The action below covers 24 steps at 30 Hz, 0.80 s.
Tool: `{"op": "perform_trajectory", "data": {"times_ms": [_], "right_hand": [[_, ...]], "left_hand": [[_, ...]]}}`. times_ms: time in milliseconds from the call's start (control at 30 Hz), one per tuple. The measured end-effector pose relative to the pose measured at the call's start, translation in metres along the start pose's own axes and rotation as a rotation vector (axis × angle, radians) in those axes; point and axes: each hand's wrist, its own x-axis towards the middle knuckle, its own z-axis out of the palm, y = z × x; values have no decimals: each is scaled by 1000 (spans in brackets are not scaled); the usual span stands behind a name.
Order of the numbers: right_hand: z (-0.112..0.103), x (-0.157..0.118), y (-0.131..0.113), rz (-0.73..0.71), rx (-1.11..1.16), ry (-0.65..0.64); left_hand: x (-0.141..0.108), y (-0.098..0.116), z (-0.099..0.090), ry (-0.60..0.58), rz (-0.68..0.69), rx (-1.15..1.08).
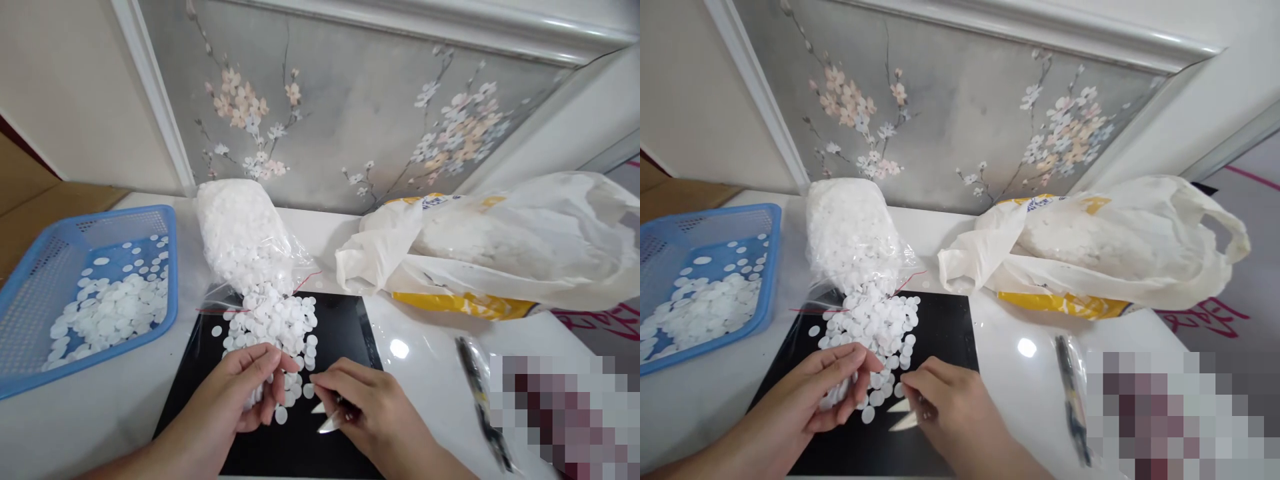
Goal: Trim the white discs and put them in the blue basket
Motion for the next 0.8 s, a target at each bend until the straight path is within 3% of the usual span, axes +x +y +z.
{"op": "perform_trajectory", "data": {"times_ms": [167, 300, 433, 567, 667, 800], "right_hand": [[-10, 7, -12, 620, 522, -52], [-11, 10, -13, 743, 905, -62], [-9, 12, -13, 785, 980, -25], [-8, 12, -15, 775, 978, -45], [-7, 8, -15, 681, 780, -25], [-2, -2, -11, 104, 306, 63]], "left_hand": [[1, -3, 3, -110, -59, 95], [3, -7, 7, -202, -61, 125], [3, -7, 7, -231, -68, 135], [1, -8, 7, -231, -83, 112], [1, -13, 7, -227, -111, 52], [3, -18, 6, -227, -134, -27]]}}
